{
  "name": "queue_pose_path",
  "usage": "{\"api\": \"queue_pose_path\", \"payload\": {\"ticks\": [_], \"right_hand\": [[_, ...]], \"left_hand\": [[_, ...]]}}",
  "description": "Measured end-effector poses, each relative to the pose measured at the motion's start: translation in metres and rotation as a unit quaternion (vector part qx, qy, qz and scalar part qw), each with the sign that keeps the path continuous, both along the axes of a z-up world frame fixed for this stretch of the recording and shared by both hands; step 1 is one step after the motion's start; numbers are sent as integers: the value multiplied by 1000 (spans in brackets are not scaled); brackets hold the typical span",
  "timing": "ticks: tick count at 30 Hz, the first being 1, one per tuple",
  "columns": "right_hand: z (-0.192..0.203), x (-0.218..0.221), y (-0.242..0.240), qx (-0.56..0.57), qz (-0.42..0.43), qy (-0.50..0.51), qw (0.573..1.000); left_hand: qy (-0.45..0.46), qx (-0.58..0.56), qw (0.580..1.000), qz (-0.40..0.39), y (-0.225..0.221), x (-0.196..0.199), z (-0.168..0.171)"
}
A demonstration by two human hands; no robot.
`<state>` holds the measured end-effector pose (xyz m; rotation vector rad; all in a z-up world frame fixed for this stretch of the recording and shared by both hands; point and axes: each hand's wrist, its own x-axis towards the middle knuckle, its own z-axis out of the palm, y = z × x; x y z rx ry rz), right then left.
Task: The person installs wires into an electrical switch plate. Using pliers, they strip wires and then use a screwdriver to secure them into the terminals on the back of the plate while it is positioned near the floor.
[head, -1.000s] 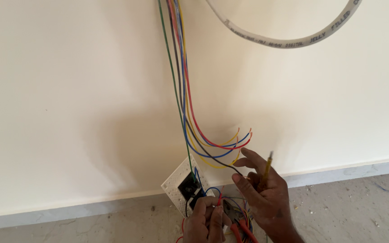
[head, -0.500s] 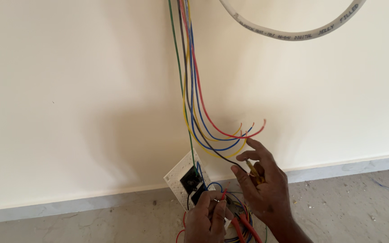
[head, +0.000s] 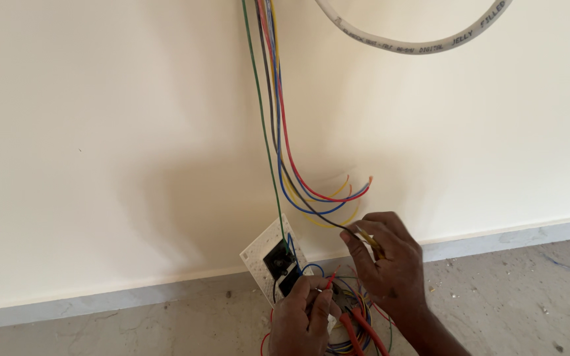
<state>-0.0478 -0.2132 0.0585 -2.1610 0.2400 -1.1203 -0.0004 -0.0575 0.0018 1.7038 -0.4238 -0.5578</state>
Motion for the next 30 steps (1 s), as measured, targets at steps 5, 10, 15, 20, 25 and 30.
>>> {"api": "queue_pose_path", "payload": {"ticks": [5,10,15,20,25,30], "right_hand": [[5,3,5,38,-34,-2,999],[12,9,3,-9,-17,-26,999],[5,8,-6,-53,-12,9,998],[-24,2,-9,-72,81,-26,994],[-66,4,-12,309,134,68,939],[-84,1,-13,557,150,73,814]], "left_hand": [[-1,27,1000,13,4,0,8],[-27,2,1000,6,2,-3,3],[-54,17,998,-5,-1,0,-1],[-4,29,1000,5,0,4,3],[-65,-26,997,20,5,7,0],[24,-3,999,36,15,9,21]]}}
